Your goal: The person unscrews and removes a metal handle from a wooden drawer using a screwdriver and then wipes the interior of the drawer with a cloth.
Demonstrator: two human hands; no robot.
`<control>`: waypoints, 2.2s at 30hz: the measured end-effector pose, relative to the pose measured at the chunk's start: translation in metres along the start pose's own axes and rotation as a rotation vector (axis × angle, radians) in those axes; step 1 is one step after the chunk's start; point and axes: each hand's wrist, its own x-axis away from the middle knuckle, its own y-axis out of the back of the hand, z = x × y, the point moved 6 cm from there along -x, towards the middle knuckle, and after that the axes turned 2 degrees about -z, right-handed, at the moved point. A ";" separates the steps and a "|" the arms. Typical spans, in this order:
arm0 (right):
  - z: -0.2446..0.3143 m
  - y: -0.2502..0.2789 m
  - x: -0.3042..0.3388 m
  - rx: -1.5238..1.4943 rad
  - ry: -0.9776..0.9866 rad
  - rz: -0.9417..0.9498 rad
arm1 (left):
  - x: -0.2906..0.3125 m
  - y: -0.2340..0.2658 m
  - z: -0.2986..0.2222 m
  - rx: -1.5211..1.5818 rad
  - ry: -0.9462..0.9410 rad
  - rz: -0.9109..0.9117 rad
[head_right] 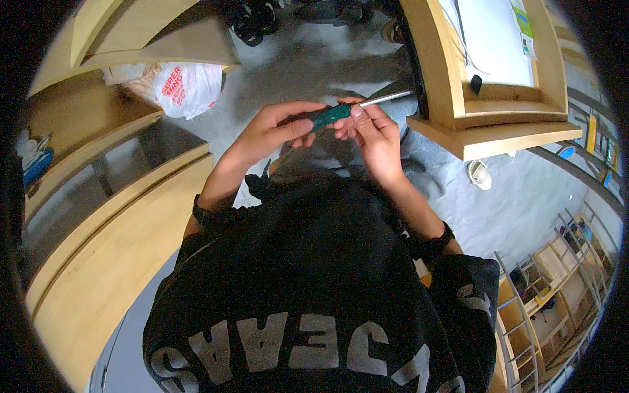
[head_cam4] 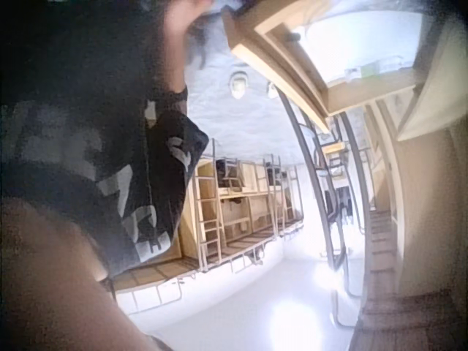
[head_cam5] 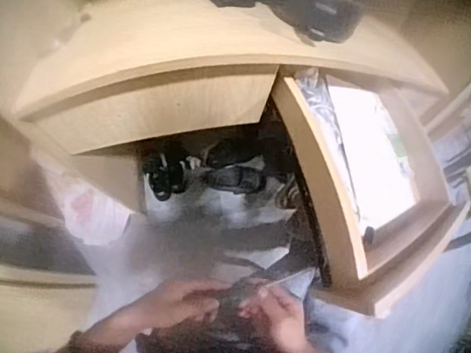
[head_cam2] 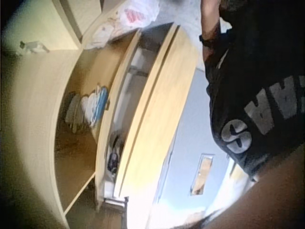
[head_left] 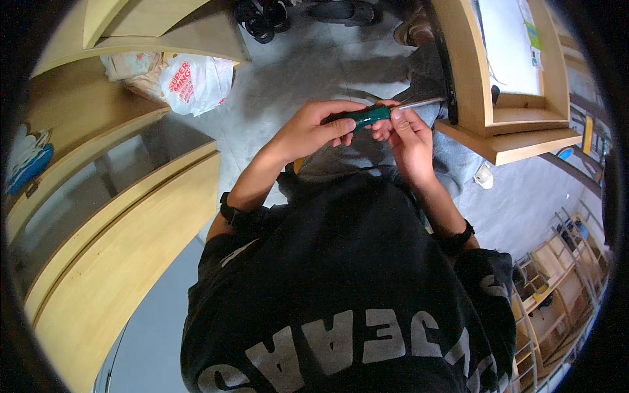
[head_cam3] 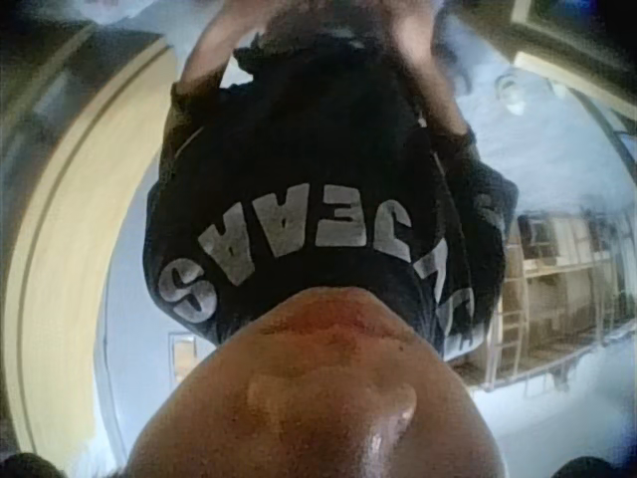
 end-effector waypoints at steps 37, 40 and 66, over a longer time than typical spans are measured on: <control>0.006 -0.004 0.000 -0.132 -0.016 -0.037 | -0.008 0.007 -0.027 -0.094 -0.047 0.053; 0.009 -0.007 0.000 -0.148 -0.015 -0.042 | -0.009 0.008 -0.034 -0.137 -0.045 0.067; 0.004 -0.002 0.005 -0.120 -0.118 0.049 | -0.021 0.005 -0.066 -0.574 -0.435 -0.230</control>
